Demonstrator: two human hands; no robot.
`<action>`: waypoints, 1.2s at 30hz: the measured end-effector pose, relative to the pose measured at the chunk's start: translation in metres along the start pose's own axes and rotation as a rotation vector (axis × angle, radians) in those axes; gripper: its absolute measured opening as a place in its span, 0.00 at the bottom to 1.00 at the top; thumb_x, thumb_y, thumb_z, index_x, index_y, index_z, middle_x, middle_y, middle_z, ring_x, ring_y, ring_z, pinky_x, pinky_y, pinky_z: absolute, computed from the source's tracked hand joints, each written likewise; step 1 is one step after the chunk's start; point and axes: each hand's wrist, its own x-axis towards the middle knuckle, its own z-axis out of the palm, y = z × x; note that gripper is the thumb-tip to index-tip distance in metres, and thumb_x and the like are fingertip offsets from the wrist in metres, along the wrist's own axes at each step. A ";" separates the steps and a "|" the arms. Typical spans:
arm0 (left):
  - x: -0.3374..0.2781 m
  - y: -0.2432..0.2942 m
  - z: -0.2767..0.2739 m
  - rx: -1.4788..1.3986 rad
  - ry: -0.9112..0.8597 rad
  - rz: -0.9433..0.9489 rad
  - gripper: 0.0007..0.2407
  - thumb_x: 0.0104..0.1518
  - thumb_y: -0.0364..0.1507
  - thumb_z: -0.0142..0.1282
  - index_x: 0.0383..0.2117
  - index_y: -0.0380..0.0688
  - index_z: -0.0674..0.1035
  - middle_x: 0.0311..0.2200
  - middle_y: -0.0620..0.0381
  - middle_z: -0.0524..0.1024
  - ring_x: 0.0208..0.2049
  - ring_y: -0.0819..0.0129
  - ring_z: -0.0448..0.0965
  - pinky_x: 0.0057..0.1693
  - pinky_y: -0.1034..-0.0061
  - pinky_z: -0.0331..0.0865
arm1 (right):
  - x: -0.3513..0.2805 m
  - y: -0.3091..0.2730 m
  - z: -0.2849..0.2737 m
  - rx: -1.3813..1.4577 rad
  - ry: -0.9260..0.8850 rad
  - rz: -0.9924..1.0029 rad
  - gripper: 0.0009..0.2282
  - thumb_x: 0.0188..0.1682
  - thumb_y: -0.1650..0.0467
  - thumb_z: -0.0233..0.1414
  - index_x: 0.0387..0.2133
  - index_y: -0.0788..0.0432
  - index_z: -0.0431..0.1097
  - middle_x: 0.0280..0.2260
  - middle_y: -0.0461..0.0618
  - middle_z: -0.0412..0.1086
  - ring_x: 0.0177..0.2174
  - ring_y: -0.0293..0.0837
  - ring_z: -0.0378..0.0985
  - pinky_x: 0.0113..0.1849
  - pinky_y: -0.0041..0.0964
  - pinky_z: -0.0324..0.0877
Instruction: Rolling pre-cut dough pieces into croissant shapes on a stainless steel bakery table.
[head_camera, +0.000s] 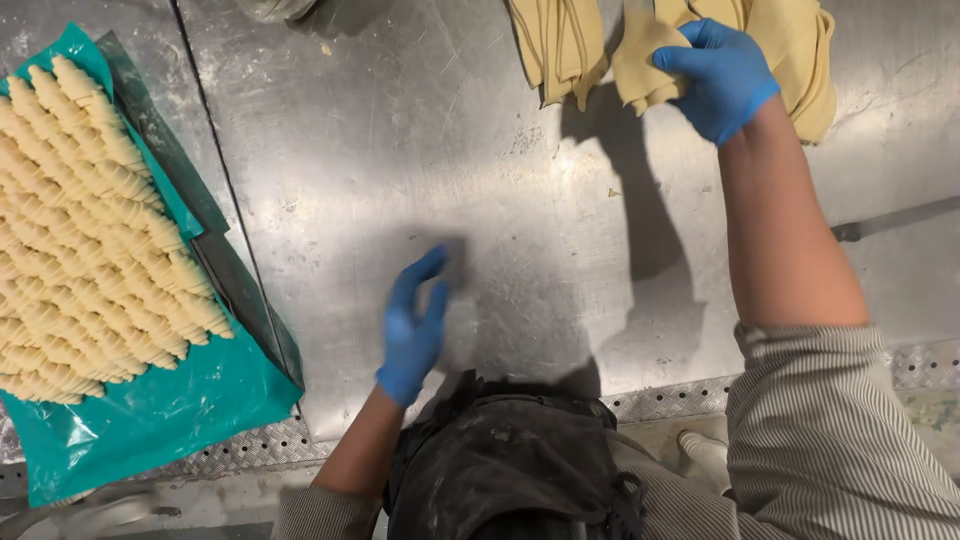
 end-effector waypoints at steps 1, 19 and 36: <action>0.003 0.004 0.011 -0.002 0.001 0.000 0.16 0.64 0.30 0.53 0.57 0.42 0.76 0.57 0.50 0.76 0.59 0.59 0.75 0.65 0.65 0.68 | -0.020 0.003 0.015 -0.002 -0.001 0.000 0.08 0.52 0.76 0.61 0.42 0.63 0.71 0.40 0.52 0.75 0.41 0.46 0.81 0.45 0.39 0.80; -0.068 0.030 -0.068 -0.364 -0.385 -0.033 0.17 0.67 0.31 0.50 0.58 0.34 0.73 0.50 0.51 0.80 0.52 0.71 0.77 0.59 0.72 0.69 | -0.280 0.048 0.267 -0.567 -0.211 -0.452 0.23 0.52 0.71 0.57 0.62 0.59 0.66 0.61 0.60 0.65 0.63 0.54 0.65 0.62 0.47 0.63; -0.086 -0.072 -0.120 -0.245 -0.529 -0.036 0.13 0.62 0.27 0.53 0.49 0.35 0.81 0.27 0.54 0.77 0.31 0.76 0.72 0.42 0.75 0.71 | -0.232 0.156 0.256 -0.428 0.177 -0.058 0.13 0.62 0.67 0.51 0.49 0.67 0.74 0.43 0.56 0.75 0.43 0.50 0.78 0.46 0.44 0.73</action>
